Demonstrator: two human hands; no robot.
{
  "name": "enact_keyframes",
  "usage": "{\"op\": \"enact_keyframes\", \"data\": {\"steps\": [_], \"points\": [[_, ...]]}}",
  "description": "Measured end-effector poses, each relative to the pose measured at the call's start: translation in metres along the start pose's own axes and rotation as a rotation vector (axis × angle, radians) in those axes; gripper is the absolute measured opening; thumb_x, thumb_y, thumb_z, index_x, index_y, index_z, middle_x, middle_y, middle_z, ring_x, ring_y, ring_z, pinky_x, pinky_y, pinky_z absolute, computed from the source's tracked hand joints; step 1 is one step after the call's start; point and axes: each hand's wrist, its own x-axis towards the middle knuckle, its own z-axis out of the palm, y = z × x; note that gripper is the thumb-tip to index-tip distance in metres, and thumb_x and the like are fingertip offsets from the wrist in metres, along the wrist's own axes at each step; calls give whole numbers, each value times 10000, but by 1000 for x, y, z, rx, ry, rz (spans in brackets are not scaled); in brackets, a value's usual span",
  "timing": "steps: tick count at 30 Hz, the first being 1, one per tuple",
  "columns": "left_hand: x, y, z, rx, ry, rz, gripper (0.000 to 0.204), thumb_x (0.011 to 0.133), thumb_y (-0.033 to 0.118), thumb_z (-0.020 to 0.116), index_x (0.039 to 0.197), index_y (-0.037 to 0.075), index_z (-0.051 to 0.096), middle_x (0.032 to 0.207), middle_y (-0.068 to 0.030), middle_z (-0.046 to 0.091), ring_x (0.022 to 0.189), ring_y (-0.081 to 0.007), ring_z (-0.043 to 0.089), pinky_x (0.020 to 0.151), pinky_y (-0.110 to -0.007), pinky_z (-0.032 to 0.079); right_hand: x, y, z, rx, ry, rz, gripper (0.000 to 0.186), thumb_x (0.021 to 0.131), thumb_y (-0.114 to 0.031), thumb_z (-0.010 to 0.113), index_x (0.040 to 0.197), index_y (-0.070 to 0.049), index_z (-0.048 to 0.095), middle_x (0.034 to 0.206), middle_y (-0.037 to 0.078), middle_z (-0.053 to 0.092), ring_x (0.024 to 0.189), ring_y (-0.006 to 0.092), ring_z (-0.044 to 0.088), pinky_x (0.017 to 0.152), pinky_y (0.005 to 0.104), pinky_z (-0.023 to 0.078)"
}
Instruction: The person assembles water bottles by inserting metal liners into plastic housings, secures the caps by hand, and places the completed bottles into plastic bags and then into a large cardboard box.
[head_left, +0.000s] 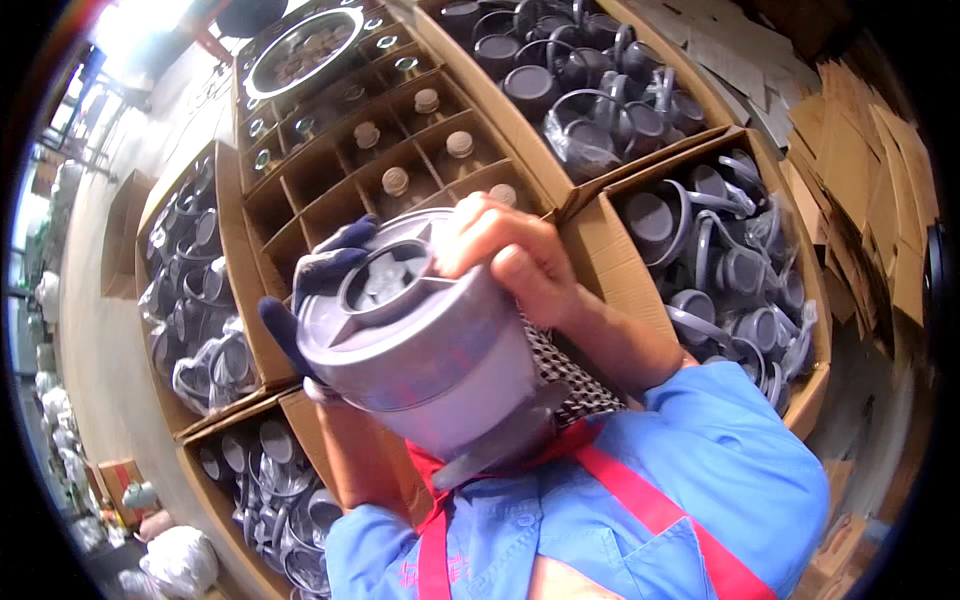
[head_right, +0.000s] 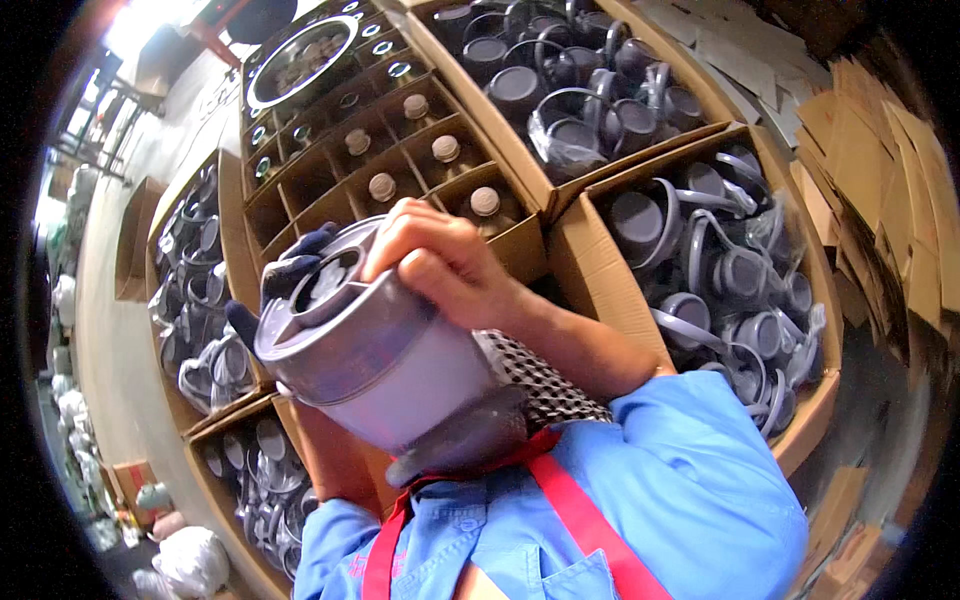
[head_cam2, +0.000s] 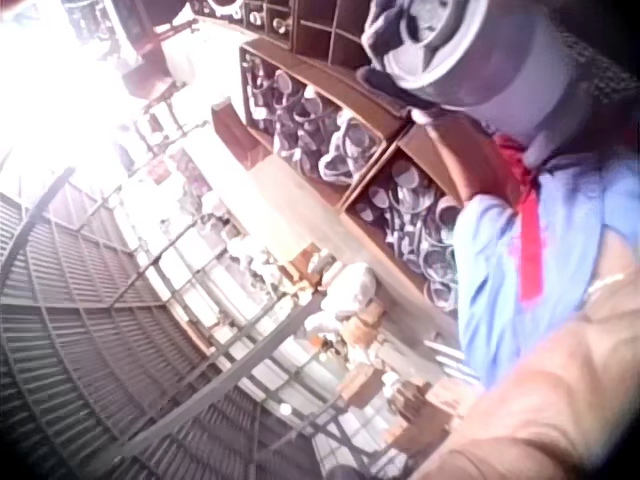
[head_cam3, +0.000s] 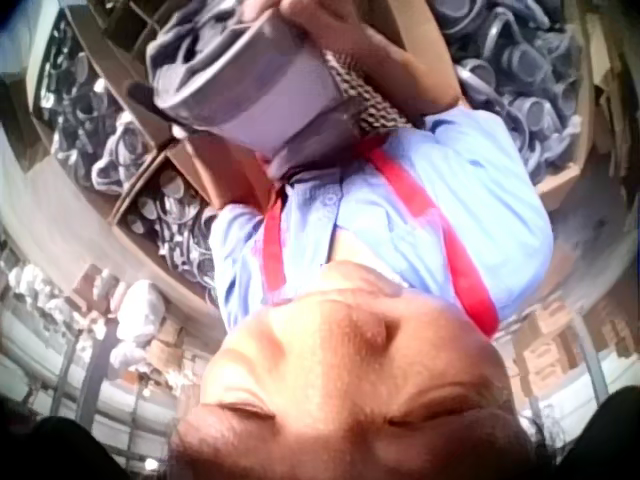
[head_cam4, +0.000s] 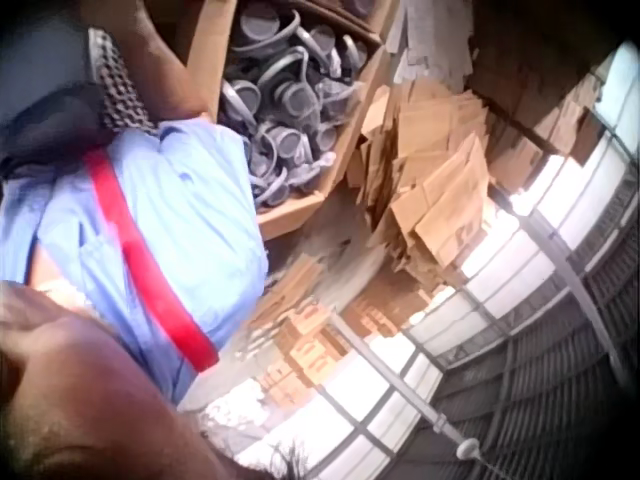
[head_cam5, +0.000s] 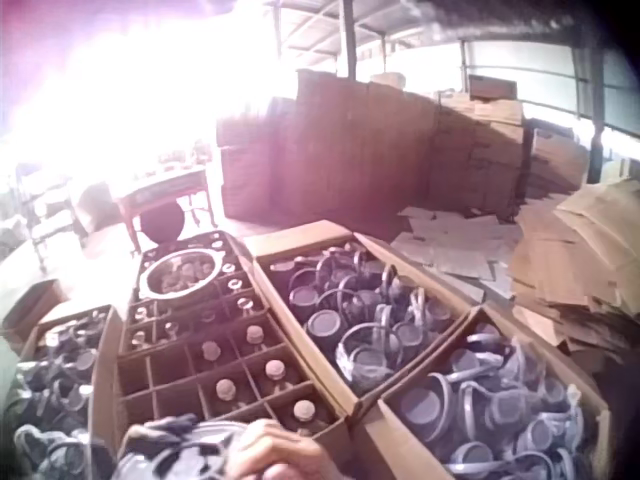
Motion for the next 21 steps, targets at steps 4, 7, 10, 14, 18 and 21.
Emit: {"op": "enact_keyframes", "data": {"steps": [4,7,10,14,18,21], "points": [[1,-4,1,-45,29,-24,650,841,564,536,1147,-8,588,1286,-223,513,1210,-346,483,1039,-445,340,-6,15,-10,269,-46,83,463,994,-349,422,858,34,643,887,129,613,874,219,576,828,332,429],[4,8,-8,16,31,15,665,870,578,486,1156,-15,579,1319,-231,484,1238,-348,460,1052,-441,325,11,36,-16,307,-91,29,549,1004,-431,323,818,0,608,848,142,611,810,240,562,797,375,432],[-5,46,-3,251,-15,194,684,899,592,437,1166,-23,571,1353,-238,456,1265,-350,436,1065,-437,310,24,25,-1,391,45,517,732,964,-616,205,973,3,595,1098,152,556,1060,225,526,951,365,399],[-3,25,-41,15,-194,55,720,918,602,405,1204,-42,551,1385,-242,428,1299,-333,409,1079,-426,294,15,-7,9,-362,-108,250,723,931,-665,279,1168,-31,536,992,83,617,938,128,567,792,264,443],[11,64,-10,127,-156,166,563,936,442,456,1203,-41,563,1319,-225,502,1260,-341,454,1070,-430,312,42,0,-5,368,82,730,805,897,-717,275,1159,-15,571,1117,157,609,1112,234,547,977,371,415],[16,42,-20,57,-202,189,504,971,395,413,1144,-42,597,1280,-217,535,1236,-315,480,1061,-428,336,37,-11,-7,-134,-158,376,715,959,-602,286,1013,12,648,1066,160,652,1116,279,564,1006,391,393]]}}
